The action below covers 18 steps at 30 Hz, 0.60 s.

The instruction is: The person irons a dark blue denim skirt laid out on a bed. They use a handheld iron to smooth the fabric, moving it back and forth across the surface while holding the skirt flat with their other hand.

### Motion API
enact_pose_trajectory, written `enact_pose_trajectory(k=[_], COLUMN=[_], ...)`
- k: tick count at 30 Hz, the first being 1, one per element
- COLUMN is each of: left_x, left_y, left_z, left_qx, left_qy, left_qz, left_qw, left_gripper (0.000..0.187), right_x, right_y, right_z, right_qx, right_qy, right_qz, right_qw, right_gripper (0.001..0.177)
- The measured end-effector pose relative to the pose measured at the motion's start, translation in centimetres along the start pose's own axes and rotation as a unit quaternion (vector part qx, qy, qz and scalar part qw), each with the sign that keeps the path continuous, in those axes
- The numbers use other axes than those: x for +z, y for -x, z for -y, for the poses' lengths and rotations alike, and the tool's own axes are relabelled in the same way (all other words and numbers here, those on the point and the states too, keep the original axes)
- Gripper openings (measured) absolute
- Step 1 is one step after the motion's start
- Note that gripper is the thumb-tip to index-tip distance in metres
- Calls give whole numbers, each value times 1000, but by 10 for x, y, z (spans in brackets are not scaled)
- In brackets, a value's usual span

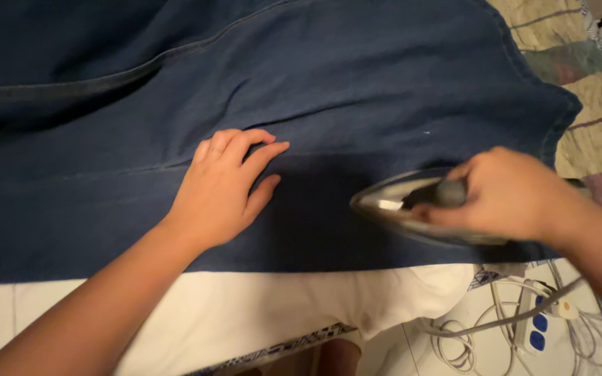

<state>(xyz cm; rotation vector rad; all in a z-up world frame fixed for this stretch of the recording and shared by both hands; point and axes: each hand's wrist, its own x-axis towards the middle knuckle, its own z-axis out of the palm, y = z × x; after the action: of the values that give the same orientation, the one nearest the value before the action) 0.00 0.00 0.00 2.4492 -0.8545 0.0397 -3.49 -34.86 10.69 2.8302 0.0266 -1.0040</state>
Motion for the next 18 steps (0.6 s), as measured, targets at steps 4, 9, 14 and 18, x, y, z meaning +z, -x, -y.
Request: enact_pose_trajectory(k=[4, 9, 14, 18], left_x=[1, -1, -10, -14], left_y=[-5, -3, 15, 25], left_z=[-3, -1, 1, 1], left_qx=[69, 124, 173, 142], left_qy=[-38, -44, -31, -38], left_qz=[-52, -56, 11, 23], left_qw=[996, 990, 984, 989], left_gripper=[54, 63, 56, 52], right_x=[-18, -17, -22, -17], right_y=[25, 27, 18, 24], right_z=[61, 75, 23, 23], right_qx=[-19, 54, 153, 120], right_qy=[13, 12, 15, -9], right_qz=[-58, -90, -72, -85], right_qw=[998, 994, 985, 989], right_gripper=[55, 63, 71, 63])
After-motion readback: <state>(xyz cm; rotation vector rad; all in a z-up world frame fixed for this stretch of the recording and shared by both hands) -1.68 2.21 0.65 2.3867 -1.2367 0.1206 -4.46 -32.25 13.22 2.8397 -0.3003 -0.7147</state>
